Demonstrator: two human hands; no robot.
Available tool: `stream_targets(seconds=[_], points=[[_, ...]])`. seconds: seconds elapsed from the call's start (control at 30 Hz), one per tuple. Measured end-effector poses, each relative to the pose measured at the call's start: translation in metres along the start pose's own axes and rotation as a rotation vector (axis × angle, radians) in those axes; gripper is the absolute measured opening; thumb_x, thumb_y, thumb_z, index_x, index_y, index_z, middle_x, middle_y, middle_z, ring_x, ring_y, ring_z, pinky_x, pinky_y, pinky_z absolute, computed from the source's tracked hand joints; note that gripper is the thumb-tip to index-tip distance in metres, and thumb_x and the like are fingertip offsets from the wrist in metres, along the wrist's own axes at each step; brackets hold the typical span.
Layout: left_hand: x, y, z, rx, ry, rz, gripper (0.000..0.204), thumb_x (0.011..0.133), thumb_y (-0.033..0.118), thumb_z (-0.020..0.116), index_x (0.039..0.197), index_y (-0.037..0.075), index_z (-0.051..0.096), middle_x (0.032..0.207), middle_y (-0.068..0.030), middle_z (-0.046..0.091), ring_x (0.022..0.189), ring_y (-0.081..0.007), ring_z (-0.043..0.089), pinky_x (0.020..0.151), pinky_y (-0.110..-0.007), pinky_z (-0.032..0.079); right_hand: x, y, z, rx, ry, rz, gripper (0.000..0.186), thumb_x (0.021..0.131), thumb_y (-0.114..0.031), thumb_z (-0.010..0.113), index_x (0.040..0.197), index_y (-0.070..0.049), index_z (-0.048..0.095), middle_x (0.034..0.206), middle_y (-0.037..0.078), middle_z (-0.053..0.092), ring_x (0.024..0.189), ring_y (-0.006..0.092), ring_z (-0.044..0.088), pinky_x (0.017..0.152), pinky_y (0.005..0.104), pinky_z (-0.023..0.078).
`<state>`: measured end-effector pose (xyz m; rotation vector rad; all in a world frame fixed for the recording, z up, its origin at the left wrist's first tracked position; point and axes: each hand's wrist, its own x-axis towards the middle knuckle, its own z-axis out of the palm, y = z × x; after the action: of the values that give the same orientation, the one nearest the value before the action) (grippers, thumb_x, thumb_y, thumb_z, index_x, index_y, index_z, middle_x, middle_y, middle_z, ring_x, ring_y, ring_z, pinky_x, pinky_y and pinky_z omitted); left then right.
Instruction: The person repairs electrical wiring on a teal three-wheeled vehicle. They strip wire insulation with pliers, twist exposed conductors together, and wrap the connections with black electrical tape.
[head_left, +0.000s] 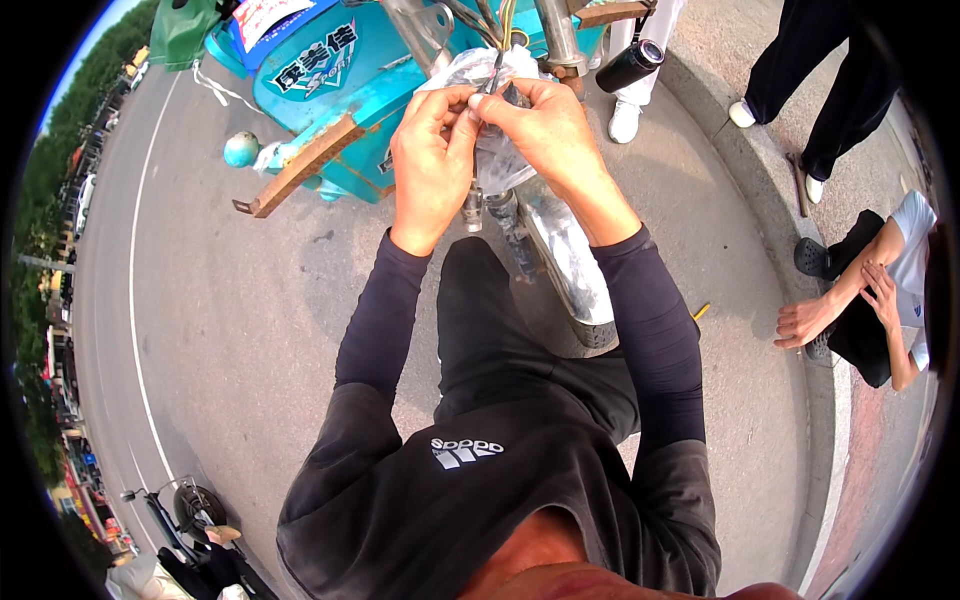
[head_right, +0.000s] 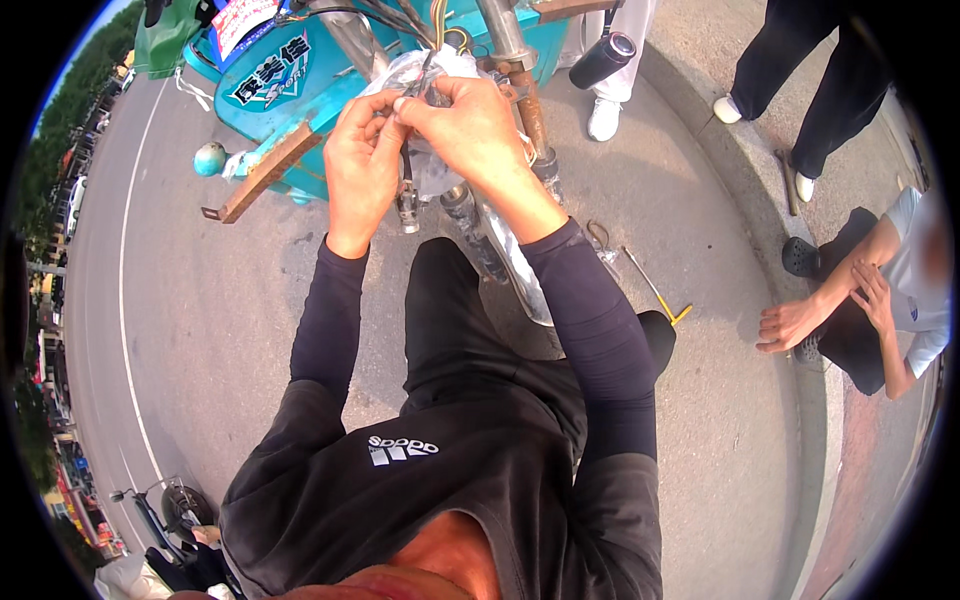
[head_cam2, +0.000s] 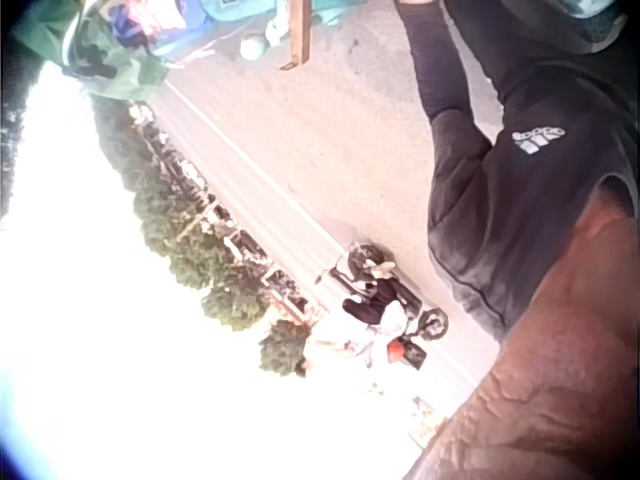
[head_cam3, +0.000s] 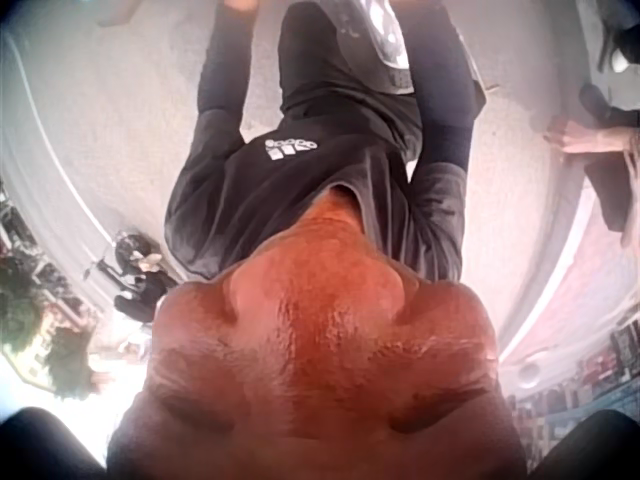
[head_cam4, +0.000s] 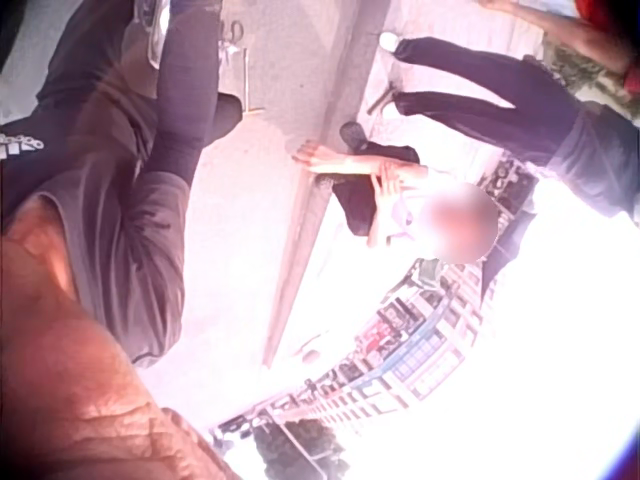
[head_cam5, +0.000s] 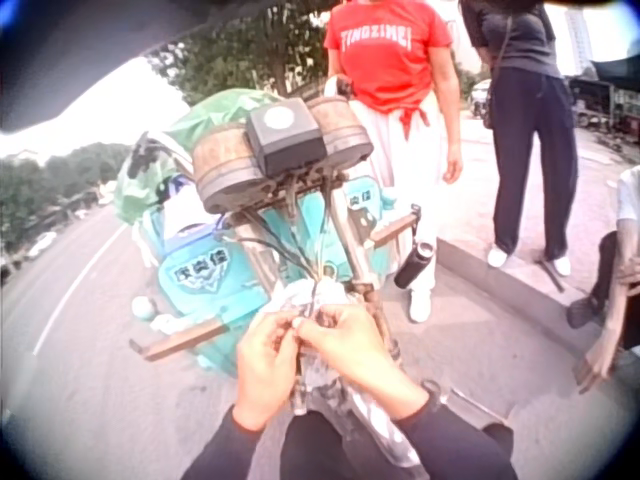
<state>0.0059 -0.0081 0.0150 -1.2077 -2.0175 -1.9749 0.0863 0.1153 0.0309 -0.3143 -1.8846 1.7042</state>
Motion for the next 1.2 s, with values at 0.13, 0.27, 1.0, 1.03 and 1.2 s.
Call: stream_targets(seconds=[0.13,0.27,1.0,1.03,1.2], points=[[0.001,0.001,-0.008,-0.191,-0.093,-0.194,0.023,0.1,0.008,0.06,0.12,-0.004,0.06,0.097,-0.0039,0.068,0.084,-0.0097,0.063,0.075,-0.025,0.053,-0.003,0.01,0.001,0.12,-0.009,0.107,0.023,0.087,-0.023,0.07,0.089,-0.001,0.075,0.075,0.004,0.071,0.065,0.0072,0.059,0.059,0.0267,0.045],[0.011,0.004,-0.018,-0.378,-0.137,-0.34,0.02,0.099,0.004,0.059,0.117,-0.006,0.059,0.098,-0.0071,0.069,0.082,-0.0095,0.061,0.076,-0.024,0.051,-0.011,-0.013,-0.004,0.184,-0.1,0.278,0.019,0.088,-0.022,0.07,0.089,-0.004,0.075,0.075,0.002,0.07,0.061,0.0041,0.054,0.052,0.0237,0.039],[0.021,0.02,-0.02,-0.374,-0.432,-0.496,0.042,0.104,0.019,0.055,0.139,-0.004,0.052,0.091,-0.0092,0.071,0.079,-0.0178,0.073,0.069,-0.024,0.059,0.005,0.011,-0.013,0.211,-0.019,0.229,0.022,0.081,-0.016,0.077,0.071,-0.004,0.061,0.065,0.0,0.06,0.055,0.0058,0.051,0.048,0.0248,0.037],[0.022,0.016,-0.02,-0.362,-0.434,-0.483,0.042,0.103,0.019,0.057,0.139,-0.004,0.052,0.091,-0.0093,0.071,0.079,-0.0182,0.073,0.069,-0.024,0.059,0.004,0.011,-0.011,0.19,-0.011,0.23,0.023,0.081,-0.016,0.077,0.07,-0.004,0.061,0.065,0.0,0.059,0.055,0.0056,0.051,0.048,0.0248,0.037],[0.031,-0.001,-0.028,-0.31,-0.406,-0.511,0.037,0.101,0.019,0.061,0.133,-0.001,0.058,0.09,-0.0081,0.071,0.078,-0.0147,0.071,0.066,-0.024,0.056,-0.001,0.011,-0.014,0.309,-0.129,0.204,0.017,0.088,-0.016,0.073,0.084,-0.003,0.063,0.073,0.002,0.064,0.056,0.0067,0.053,0.051,0.0253,0.041]])
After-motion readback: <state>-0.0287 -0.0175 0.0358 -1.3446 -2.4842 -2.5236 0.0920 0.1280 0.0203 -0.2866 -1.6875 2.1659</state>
